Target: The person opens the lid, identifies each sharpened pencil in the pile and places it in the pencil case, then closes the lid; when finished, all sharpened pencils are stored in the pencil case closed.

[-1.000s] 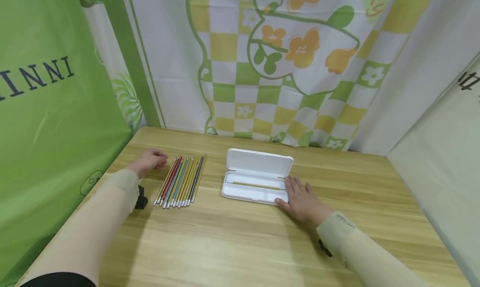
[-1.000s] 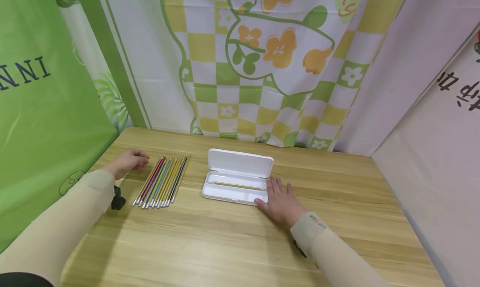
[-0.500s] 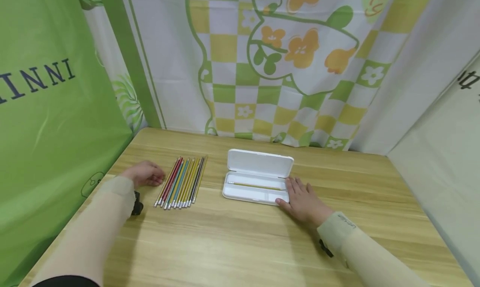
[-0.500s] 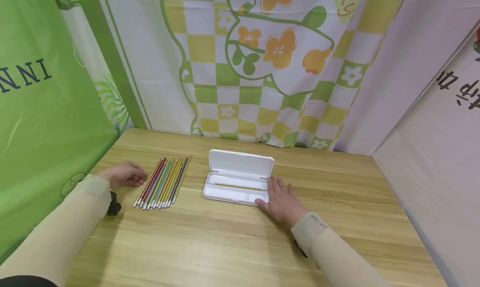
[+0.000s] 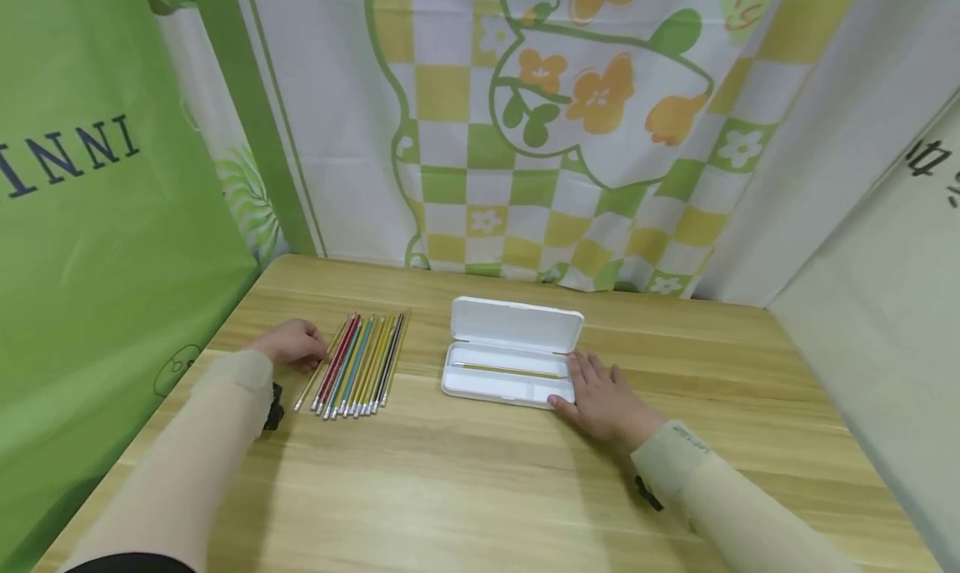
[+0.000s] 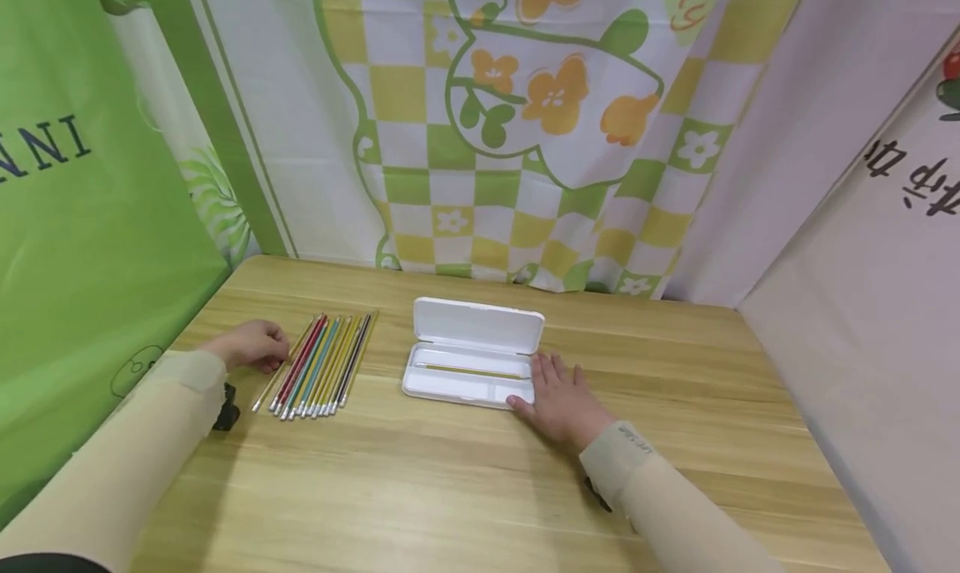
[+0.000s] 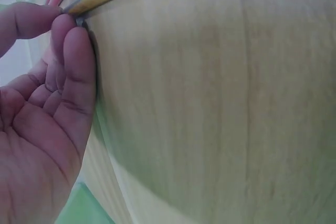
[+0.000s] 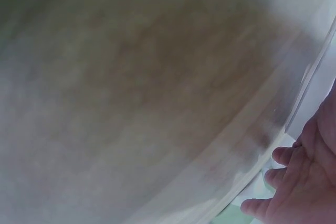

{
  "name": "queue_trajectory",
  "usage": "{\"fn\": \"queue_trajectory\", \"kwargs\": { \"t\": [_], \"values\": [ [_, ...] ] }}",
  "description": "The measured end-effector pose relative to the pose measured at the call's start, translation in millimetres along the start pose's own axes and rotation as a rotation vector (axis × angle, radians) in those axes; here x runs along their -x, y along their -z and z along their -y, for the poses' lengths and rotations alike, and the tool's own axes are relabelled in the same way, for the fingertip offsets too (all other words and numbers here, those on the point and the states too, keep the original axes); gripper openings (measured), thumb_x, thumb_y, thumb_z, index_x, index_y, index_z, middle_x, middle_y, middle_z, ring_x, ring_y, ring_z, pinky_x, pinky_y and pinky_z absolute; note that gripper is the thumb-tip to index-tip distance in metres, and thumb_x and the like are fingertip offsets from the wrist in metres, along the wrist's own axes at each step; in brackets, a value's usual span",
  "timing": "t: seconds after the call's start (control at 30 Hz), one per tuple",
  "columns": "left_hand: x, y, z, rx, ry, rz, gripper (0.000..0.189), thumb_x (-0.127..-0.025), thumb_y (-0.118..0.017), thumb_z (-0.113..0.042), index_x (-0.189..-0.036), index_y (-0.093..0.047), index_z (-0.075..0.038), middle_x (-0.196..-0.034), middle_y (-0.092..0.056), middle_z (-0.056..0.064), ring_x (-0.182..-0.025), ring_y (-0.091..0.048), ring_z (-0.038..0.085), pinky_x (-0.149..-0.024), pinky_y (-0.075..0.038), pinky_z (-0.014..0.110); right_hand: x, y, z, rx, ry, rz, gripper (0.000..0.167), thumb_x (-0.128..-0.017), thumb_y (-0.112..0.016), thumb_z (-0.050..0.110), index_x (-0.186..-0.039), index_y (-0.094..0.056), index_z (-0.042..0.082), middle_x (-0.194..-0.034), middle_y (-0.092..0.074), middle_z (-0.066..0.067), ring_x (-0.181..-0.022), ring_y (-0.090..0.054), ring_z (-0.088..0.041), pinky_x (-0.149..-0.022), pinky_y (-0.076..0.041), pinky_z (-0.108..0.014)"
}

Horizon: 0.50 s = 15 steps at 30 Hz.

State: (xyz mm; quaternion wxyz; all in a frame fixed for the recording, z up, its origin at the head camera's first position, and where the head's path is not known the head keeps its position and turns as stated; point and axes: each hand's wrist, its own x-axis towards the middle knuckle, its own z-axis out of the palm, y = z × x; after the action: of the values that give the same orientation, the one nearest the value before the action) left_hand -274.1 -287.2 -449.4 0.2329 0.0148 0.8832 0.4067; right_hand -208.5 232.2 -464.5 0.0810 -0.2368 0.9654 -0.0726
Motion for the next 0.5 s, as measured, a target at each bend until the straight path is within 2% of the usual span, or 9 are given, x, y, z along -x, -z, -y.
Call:
{"fn": "queue_trajectory", "kwargs": {
  "t": [0.17, 0.3, 0.4, 0.5],
  "values": [
    [-2.9, 1.7, -5.8, -0.061, 0.046, -0.015, 0.011, -0.088, -0.065, -0.004, -0.081, -0.056, -0.003, -0.074, -0.061, 0.005, -0.064, -0.059, 0.013, -0.062, -0.055, 0.025, -0.8, 0, 0, -0.011, -0.008, -0.003, 0.09, -0.108, -0.037, 0.057, -0.156, -0.017, -0.017, -0.162, -0.019, -0.035, -0.149, -0.016, -0.054, -0.115, -0.011, -0.075],
    [-2.1, 1.4, -21.2, -0.248, 0.073, -0.058, 0.023, -0.085, -0.069, -0.007, -0.065, -0.059, -0.006, -0.059, -0.059, 0.004, -0.051, -0.054, 0.012, -0.053, -0.05, 0.026, 0.3, 3, -3, 0.017, -0.016, -0.008, 0.092, -0.108, -0.033, 0.06, -0.156, -0.016, -0.016, -0.163, -0.017, -0.035, -0.15, -0.014, -0.053, -0.116, -0.01, -0.074],
    [1.3, -0.1, -26.5, -0.363, 0.073, -0.093, 0.026, -0.085, -0.071, -0.009, -0.062, -0.061, -0.004, -0.054, -0.058, 0.006, -0.046, -0.052, 0.013, -0.049, -0.048, 0.027, 0.9, 6, -4, 0.024, -0.019, -0.004, 0.092, -0.107, -0.033, 0.06, -0.157, -0.015, -0.016, -0.163, -0.016, -0.034, -0.151, -0.014, -0.052, -0.116, -0.009, -0.073],
    [2.7, -1.2, -19.7, -0.329, 0.093, -0.104, 0.023, -0.085, -0.07, -0.008, -0.066, -0.059, -0.002, -0.054, -0.056, 0.005, -0.045, -0.051, 0.013, -0.047, -0.048, 0.026, 1.2, 9, -3, 0.019, -0.016, -0.001, 0.089, -0.108, -0.038, 0.056, -0.156, -0.016, -0.016, -0.163, -0.018, -0.034, -0.15, -0.015, -0.052, -0.116, -0.009, -0.074]
  ]
}}
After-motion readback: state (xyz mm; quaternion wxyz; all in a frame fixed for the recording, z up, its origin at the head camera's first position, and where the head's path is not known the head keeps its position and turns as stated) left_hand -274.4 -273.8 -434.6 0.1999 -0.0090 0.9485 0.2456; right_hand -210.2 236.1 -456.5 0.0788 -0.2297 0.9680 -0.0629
